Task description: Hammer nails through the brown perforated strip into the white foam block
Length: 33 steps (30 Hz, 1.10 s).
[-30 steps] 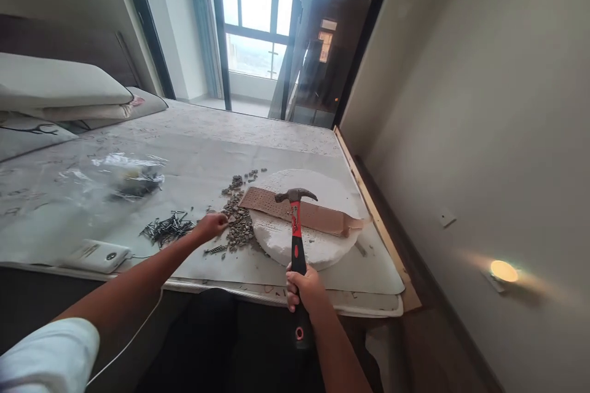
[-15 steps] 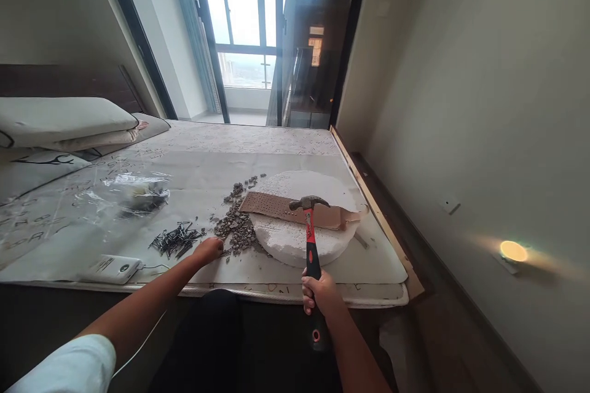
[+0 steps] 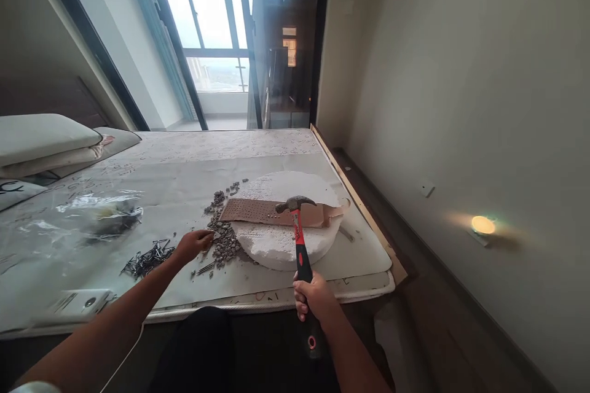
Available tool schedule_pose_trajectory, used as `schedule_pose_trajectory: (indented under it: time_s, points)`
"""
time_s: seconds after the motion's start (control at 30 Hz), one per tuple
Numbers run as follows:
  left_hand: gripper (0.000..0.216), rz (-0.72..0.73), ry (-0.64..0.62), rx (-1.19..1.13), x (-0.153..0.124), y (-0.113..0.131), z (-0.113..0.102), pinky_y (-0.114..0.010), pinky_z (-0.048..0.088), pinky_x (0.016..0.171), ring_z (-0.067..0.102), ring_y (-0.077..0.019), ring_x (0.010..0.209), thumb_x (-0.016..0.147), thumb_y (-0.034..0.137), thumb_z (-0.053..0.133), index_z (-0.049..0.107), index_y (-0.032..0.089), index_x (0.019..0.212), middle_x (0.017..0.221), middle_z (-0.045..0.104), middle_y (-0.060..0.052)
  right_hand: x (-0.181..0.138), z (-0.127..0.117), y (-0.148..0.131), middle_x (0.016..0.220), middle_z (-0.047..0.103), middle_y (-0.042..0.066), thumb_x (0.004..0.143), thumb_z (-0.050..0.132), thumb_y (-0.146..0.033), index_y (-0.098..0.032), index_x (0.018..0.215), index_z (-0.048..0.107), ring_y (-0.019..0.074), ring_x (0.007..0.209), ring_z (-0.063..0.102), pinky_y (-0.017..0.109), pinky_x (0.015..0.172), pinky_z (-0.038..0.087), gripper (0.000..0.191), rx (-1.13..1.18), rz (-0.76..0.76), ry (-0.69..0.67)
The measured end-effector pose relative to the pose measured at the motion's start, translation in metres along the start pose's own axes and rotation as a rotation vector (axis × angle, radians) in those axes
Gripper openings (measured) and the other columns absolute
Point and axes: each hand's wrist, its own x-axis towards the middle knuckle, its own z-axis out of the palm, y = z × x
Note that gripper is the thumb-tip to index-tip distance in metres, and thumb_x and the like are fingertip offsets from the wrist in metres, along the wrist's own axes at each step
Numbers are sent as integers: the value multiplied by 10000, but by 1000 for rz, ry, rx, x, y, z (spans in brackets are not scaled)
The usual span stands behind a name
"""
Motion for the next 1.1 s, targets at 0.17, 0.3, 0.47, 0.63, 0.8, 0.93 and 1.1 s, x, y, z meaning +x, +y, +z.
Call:
schedule_pose_trajectory:
  time_s: [0.17, 0.3, 0.47, 0.63, 0.8, 0.93, 1.1]
  points:
    - [405, 128, -100, -314, 22, 74, 22, -238, 419, 533, 538, -134, 528, 686, 550, 543, 646, 159, 673, 569, 609, -16, 3, -2, -3, 417, 349, -148, 604, 638, -355, -216, 811, 381, 40, 292, 307, 179, 316, 312, 358, 20, -5, 14]
    - [461, 210, -102, -378, 42, 123, 56, -241, 405, 520, 497, -113, 480, 690, 592, 543, 564, 159, 533, 526, 559, -15, 4, -3, -3, 413, 341, -148, 597, 619, -355, -218, 811, 374, 43, 286, 297, 183, 301, 307, 352, 30, -13, 58]
    - [458, 214, -82, -361, 67, 156, 92, -228, 345, 454, 433, -93, 425, 697, 585, 536, 547, 161, 526, 499, 522, 1, 2, -10, -9, 413, 344, -146, 608, 615, -368, -219, 819, 376, 44, 284, 289, 185, 294, 295, 352, 30, -12, 85]
    - [438, 252, -20, -340, 85, 167, 114, -226, 359, 482, 448, -92, 431, 720, 541, 521, 568, 160, 511, 485, 518, 9, -1, -16, -15, 421, 352, -144, 633, 619, -357, -218, 817, 383, 40, 296, 308, 182, 319, 317, 330, 48, -1, 50]
    - [434, 243, -41, -342, 92, 165, 125, -216, 337, 452, 424, -87, 415, 731, 530, 514, 532, 165, 497, 461, 480, 24, 1, -19, -15, 406, 333, -147, 603, 614, -376, -219, 800, 378, 41, 276, 285, 182, 291, 296, 345, 72, 6, 97]
    - [449, 281, -43, -325, 91, 163, 127, -216, 357, 469, 467, -97, 453, 752, 530, 494, 540, 161, 501, 502, 524, 6, -1, -20, -20, 417, 353, -142, 634, 610, -352, -218, 810, 378, 43, 294, 305, 186, 315, 318, 320, 60, 24, 60]
    - [432, 319, 26, -200, 91, 160, 125, -217, 350, 479, 511, -120, 514, 782, 497, 481, 578, 159, 531, 545, 593, -25, -2, -17, -25, 425, 354, -146, 655, 613, -349, -220, 817, 374, 38, 303, 310, 175, 338, 307, 317, 57, 44, 23]
